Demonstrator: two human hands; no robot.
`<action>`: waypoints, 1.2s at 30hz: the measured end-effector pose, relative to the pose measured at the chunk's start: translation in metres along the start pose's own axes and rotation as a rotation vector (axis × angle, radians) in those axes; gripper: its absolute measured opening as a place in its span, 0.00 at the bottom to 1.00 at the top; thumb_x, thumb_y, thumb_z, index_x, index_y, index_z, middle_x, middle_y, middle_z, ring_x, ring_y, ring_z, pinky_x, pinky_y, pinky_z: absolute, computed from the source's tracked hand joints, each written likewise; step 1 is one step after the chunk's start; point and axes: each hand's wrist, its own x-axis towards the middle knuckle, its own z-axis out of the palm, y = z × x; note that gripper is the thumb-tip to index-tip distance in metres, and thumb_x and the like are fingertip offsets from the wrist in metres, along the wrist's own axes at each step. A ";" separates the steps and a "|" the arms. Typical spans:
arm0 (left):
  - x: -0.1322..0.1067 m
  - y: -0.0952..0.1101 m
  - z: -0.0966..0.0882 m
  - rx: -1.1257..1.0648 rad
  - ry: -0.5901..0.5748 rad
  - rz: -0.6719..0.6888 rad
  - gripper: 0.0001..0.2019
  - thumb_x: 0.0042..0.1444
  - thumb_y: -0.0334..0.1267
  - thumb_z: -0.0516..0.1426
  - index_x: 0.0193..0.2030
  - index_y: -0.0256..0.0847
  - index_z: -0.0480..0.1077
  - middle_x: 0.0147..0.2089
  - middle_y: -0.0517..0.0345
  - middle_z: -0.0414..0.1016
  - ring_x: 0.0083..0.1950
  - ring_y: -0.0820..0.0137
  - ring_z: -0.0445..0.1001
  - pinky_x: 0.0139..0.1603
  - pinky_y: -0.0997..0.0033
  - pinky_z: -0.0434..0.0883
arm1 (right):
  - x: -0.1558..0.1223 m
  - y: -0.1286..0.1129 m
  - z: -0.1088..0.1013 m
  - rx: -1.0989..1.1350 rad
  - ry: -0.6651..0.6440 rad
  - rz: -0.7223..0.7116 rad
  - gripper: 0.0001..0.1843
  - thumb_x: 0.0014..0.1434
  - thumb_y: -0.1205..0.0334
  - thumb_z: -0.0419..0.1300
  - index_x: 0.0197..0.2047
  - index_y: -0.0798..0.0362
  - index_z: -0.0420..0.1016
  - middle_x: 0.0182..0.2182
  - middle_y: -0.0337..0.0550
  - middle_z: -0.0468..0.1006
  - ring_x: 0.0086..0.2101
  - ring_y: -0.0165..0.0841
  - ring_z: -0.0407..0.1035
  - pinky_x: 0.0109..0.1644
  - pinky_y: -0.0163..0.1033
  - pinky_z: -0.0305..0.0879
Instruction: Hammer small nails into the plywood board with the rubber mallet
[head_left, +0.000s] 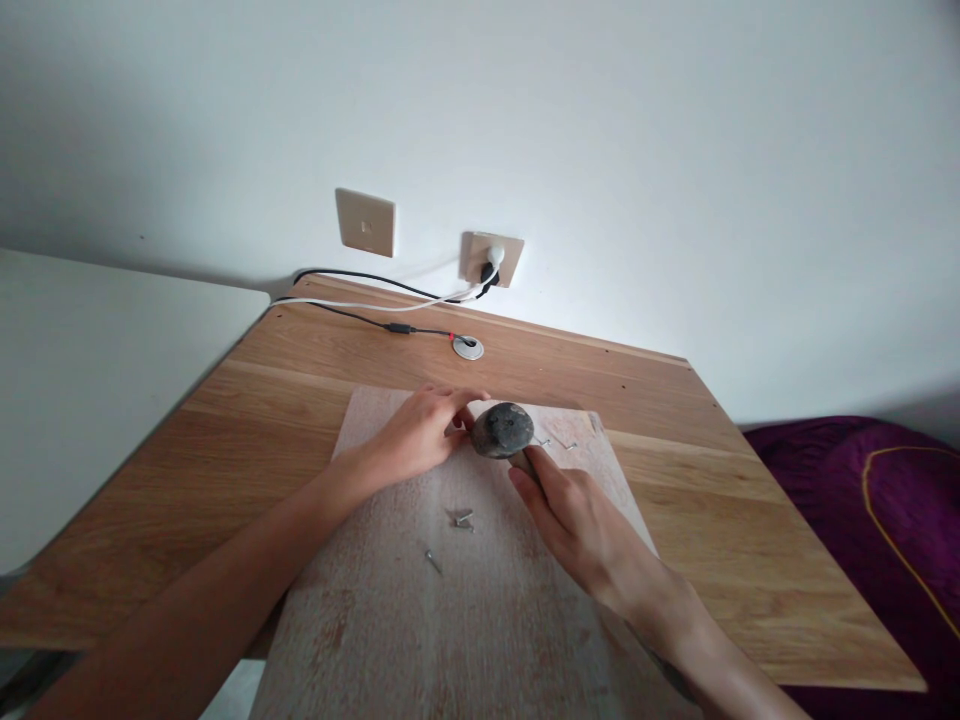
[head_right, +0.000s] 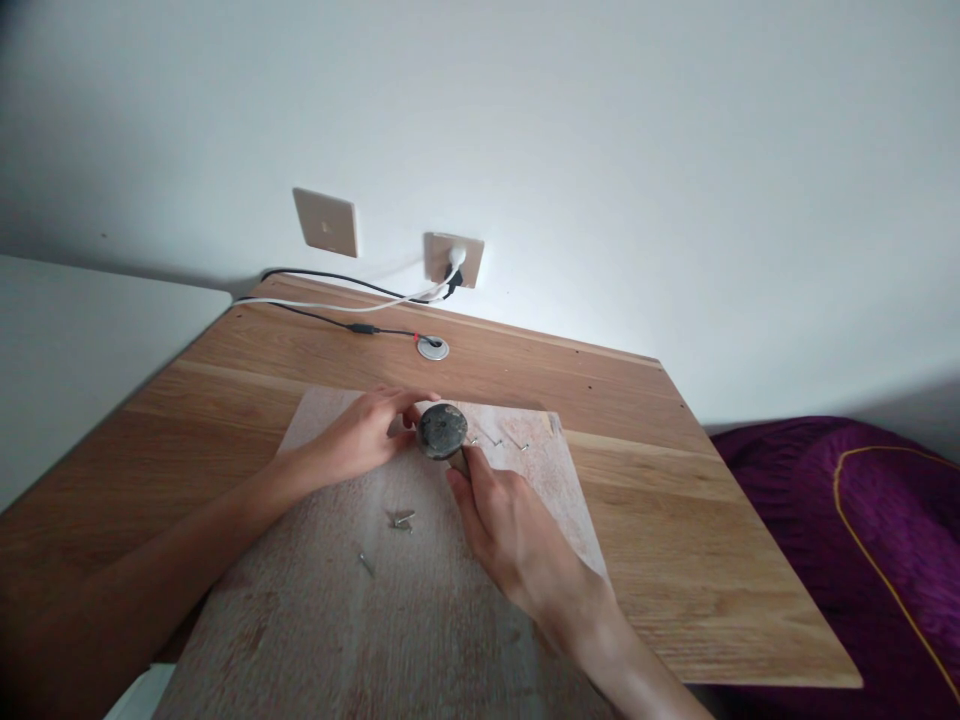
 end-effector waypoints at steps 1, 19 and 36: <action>0.000 0.000 0.000 0.004 -0.003 -0.001 0.25 0.54 0.20 0.64 0.58 0.42 0.76 0.42 0.56 0.85 0.42 0.64 0.82 0.51 0.62 0.75 | 0.001 0.000 0.000 -0.002 0.007 -0.002 0.11 0.78 0.56 0.47 0.43 0.48 0.65 0.25 0.34 0.70 0.24 0.34 0.65 0.32 0.41 0.50; 0.000 -0.001 -0.001 -0.015 -0.012 0.016 0.25 0.54 0.19 0.62 0.58 0.43 0.76 0.41 0.58 0.85 0.43 0.64 0.83 0.52 0.63 0.75 | 0.000 0.000 0.000 -0.016 -0.005 0.018 0.12 0.78 0.54 0.47 0.43 0.48 0.66 0.25 0.34 0.72 0.24 0.34 0.65 0.31 0.41 0.53; -0.012 0.040 -0.039 -0.001 -0.259 0.158 0.12 0.61 0.21 0.57 0.45 0.42 0.74 0.47 0.57 0.73 0.48 0.68 0.76 0.51 0.69 0.71 | -0.058 0.052 0.015 -0.267 0.186 -0.144 0.24 0.78 0.53 0.47 0.71 0.52 0.60 0.47 0.57 0.86 0.42 0.49 0.83 0.44 0.48 0.80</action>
